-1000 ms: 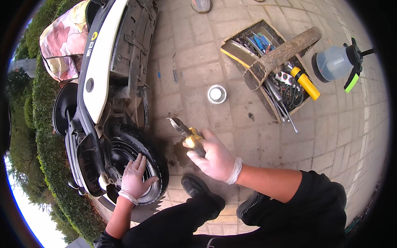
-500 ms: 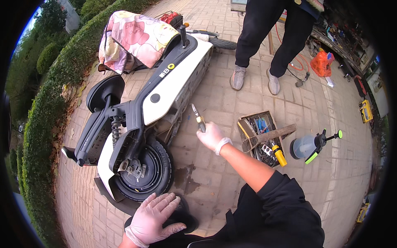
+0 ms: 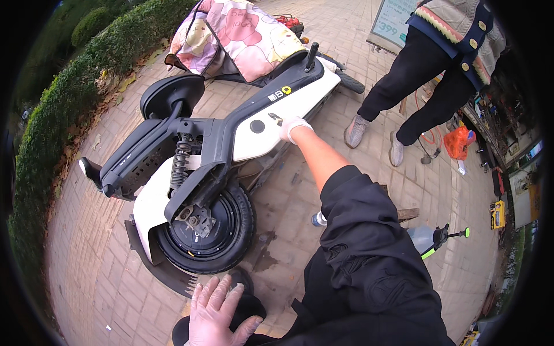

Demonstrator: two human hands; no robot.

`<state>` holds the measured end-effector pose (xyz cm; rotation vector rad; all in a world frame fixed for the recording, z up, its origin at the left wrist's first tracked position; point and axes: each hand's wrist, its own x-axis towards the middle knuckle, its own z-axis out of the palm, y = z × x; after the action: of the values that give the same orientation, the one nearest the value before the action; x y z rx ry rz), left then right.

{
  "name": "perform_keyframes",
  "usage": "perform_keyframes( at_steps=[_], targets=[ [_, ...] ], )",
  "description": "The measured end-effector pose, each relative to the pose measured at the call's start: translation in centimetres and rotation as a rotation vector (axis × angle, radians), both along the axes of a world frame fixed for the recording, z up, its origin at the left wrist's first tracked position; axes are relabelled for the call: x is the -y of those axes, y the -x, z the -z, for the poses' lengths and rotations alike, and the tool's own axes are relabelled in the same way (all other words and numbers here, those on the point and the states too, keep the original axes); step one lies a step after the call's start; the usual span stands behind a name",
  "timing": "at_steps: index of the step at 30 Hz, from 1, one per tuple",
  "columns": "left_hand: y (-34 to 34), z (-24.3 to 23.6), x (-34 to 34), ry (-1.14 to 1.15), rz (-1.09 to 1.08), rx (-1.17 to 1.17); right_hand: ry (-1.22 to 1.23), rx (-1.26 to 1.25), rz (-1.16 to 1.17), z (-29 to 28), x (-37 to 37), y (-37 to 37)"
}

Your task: The person removes a small object from a scooter tire, sharpens a metal tool on a grinding stone, and reinserts the object into the tire. They then use pliers to trim the object and continue adjusting it with their hands.

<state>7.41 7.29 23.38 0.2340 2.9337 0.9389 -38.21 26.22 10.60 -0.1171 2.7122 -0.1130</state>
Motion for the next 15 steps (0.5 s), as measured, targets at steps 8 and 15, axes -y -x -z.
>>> perform_keyframes(
  at_steps=[8,15],
  targets=[
    [0.1,-0.6,0.3,-0.005,-0.01,-0.022,-0.066,-0.102,0.183,-0.5,-0.8,-1.0],
    [0.6,-0.5,0.4,0.119,0.005,0.028,0.485,-0.353,0.078,4.7,-5.6,-3.6]
  ],
)
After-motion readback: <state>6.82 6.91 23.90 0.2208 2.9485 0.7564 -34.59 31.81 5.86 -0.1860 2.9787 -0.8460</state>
